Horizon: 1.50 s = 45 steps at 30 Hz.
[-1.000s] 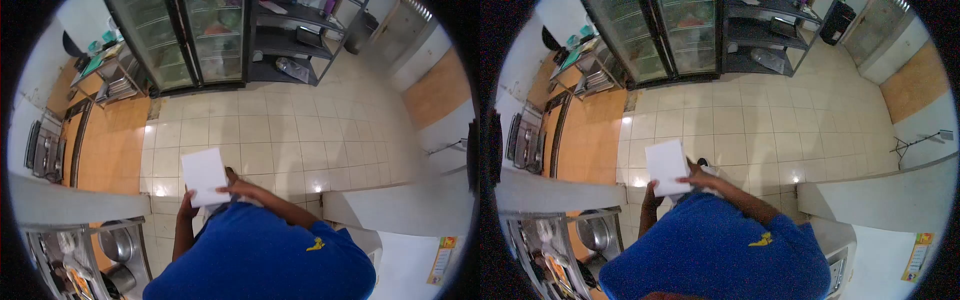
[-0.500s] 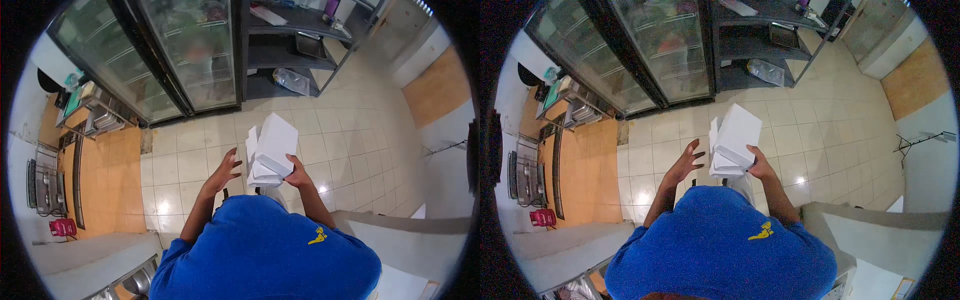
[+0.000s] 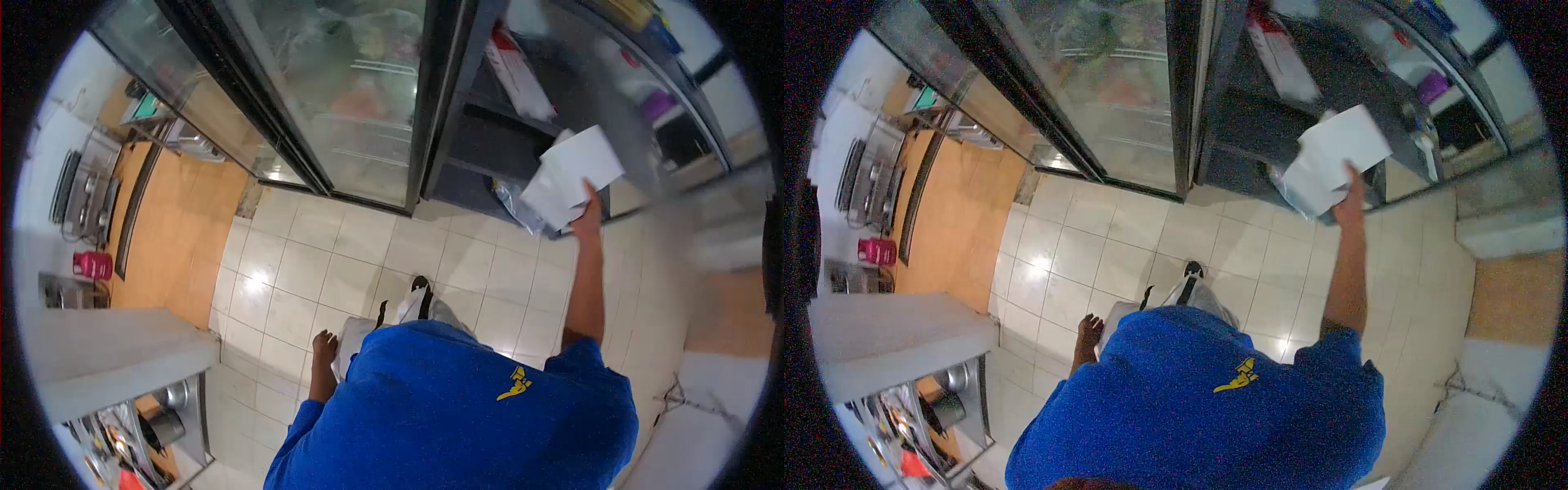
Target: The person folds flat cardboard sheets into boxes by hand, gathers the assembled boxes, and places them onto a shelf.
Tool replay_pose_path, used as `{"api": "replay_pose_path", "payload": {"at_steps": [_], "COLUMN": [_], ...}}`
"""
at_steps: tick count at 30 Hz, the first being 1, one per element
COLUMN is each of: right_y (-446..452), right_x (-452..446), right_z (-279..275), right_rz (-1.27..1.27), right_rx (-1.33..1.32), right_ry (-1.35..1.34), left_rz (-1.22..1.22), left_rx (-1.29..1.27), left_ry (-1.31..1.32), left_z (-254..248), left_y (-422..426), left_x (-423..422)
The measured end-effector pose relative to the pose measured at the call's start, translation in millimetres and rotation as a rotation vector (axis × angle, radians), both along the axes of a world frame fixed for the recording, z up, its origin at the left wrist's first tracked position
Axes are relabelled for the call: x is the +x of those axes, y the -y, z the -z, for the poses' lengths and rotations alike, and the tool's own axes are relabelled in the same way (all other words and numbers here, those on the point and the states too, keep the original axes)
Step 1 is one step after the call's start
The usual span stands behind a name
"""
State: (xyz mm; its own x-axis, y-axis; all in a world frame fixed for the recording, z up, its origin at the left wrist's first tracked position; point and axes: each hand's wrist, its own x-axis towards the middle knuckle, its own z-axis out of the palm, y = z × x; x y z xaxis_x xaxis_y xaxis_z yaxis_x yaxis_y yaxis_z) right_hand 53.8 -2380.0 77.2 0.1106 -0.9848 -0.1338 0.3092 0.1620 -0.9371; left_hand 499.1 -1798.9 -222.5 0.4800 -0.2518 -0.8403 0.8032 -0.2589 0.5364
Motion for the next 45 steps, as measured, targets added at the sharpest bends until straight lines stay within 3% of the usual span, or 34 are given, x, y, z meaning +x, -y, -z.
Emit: {"api": "replay_pose_path", "payload": {"at_steps": [1, 2, 4, 5, 6, 7, 8, 9, 13, 15, 17, 18, 21, 23, 24, 26, 28, 31, 32, 33, 34, 36, 37, 38, 40, 41, 42, 44, 45], "right_y": [41, 75, 185, 235, 285, 310, 335, 359, 418, 422, 430, 434, 441, 446, 451, 456, 421, 450, 405, 419, 449, 438, 414, 411, 411, 381, 371, 340, 308], "right_x": [-1, -5, -48, -69, -91, -101, -108, -111, -106, -108, -109, -109, -120, -115, -111, -100, -66, -72, -54, -57, -69, -54, -43, -45, -32, -17, -2, 30, 53], "right_z": [-34, -48, -39, -26, -11, -6, -2, -3, -6, 1, 1, 2, 6, 10, 13, 20, -8, 15, -8, -5, 6, 13, -4, -16, -24, -56, -70, -94, -103], "right_rz": [0.014, 0.005, -0.056, -0.070, -0.064, -0.013, 0.036, 0.086, 0.265, 0.279, 0.288, 0.285, 0.274, 0.279, 0.305, 0.455, 0.862, 0.170, 0.435, 0.320, 0.200, 0.239, 0.415, 0.650, 0.667, -0.009, 0.158, 0.503, 0.722], "right_rx": [0.137, -0.334, -0.580, -0.421, -0.263, -0.185, -0.110, -0.041, 0.232, 0.212, 0.091, -0.001, -0.422, -0.821, -1.023, -1.422, -1.770, -1.070, -1.582, -1.319, -1.067, -0.954, -1.098, -1.639, -1.115, -0.680, -0.788, -0.982, -1.070], "right_ry": [0.129, -0.381, -0.506, -0.392, -0.274, -0.414, -0.553, -0.689, -1.209, -1.339, -1.466, -1.545, -1.865, -2.095, -2.195, -2.348, -2.292, -2.272, -2.206, -2.019, -1.818, -1.750, -1.887, -2.295, -2.682, -2.275, -2.020, -1.826, -1.883], "left_rz": [0.076, 0.158, 0.346, 0.428, 0.721, 0.530, 0.715, 0.721, 0.571, 0.466, 0.389, 0.366, 0.574, 0.514, 0.376, 0.314, 0.326, 0.333, 0.319, 0.301, 0.378, 0.369, 0.364, 0.477, 0.632, 0.704, 0.517, 0.414, 0.370], "left_rx": [-0.030, -0.063, 0.093, 0.094, 0.259, 0.225, 0.298, 0.316, 0.309, 0.282, 0.304, 0.397, 0.514, 0.445, 0.244, 0.239, 0.295, 0.255, 0.185, 0.114, 0.268, 0.139, 0.071, 0.267, 0.311, 0.327, 0.344, 0.251, 0.215], "left_ry": [-0.004, -0.005, 0.100, 0.173, 0.334, 0.191, 0.203, 0.182, 0.061, -0.008, 0.033, 0.280, 0.436, 0.321, 0.151, 0.063, 0.066, 0.157, 0.172, 0.190, 0.162, 0.182, 0.198, 0.320, 0.495, 0.584, 0.394, 0.321, 0.271], "left_z": [-17, -37, -68, -51, -62, -52, -79, -80, -69, -56, -35, -17, -36, -40, -62, -76, -82, -84, -64, -55, -68, -70, -68, -66, -58, -47, -35, -15, -7], "left_y": [1, 0, -3, -21, -22, -37, -33, -38, -41, -35, -29, -30, -17, -18, -16, -3, 7, 30, 24, 23, 38, 33, 32, 37, 32, 24, 23, 19, 16], "left_x": [-14, -26, -54, -64, -70, -82, -86, -92, -109, -110, -113, -114, -100, -95, -84, -71, -55, -47, -41, -38, -34, -28, -22, -20, -3, 6, 13, 50, 58]}}
